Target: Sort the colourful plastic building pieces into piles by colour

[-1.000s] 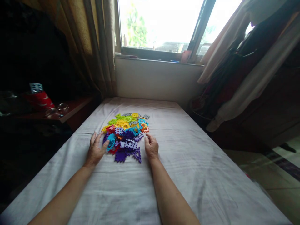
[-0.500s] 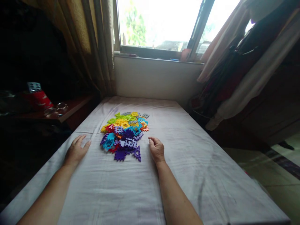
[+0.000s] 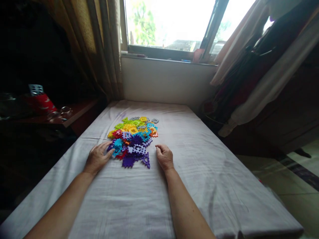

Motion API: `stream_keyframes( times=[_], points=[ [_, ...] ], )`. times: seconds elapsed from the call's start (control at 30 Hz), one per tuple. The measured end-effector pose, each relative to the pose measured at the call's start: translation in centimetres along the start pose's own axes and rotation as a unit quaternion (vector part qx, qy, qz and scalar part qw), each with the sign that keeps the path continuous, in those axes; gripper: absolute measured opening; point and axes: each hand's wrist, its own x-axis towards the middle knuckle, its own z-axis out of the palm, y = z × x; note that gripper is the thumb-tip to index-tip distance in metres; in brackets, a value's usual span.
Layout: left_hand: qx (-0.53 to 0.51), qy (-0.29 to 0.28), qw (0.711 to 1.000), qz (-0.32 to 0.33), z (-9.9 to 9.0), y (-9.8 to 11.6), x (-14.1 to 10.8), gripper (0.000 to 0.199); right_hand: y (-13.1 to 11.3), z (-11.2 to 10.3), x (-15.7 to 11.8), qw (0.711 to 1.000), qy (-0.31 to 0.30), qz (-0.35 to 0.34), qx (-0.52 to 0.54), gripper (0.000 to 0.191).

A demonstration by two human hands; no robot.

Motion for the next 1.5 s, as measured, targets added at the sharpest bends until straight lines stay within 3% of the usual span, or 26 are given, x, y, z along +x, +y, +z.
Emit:
stream_keyframes(
  times=[0.2, 0.4, 0.73, 1.23, 1.5],
  points=[
    [-0.062, -0.033, 0.997, -0.042, -0.2, -0.3, 0.2, 0.033, -0.1, 0.0, 0.0, 1.0, -0.019, -0.017, -0.01, 0.028],
    [-0.079, -0.032, 0.993, -0.079, -0.6, -0.1, 0.1, 0.036, -0.2, 0.1, 0.1, 0.998, -0.04, -0.028, -0.038, 0.025],
    [-0.068, 0.092, 0.992, -0.05, 0.1, -1.2, 0.7, 0.037, -0.3, 0.0, -0.2, 0.998, -0.043, -0.042, -0.029, 0.025],
    [-0.056, 0.06, 0.983, -0.163, -0.1, -1.5, 0.7, 0.034, -0.2, 0.4, -0.1, 0.998, -0.043, -0.046, -0.028, 0.024],
    [-0.063, 0.052, 0.98, -0.18, -0.6, -1.1, 0.8, 0.032, -0.3, 0.5, -0.2, 0.998, -0.035, -0.05, -0.031, 0.023]
  ],
)
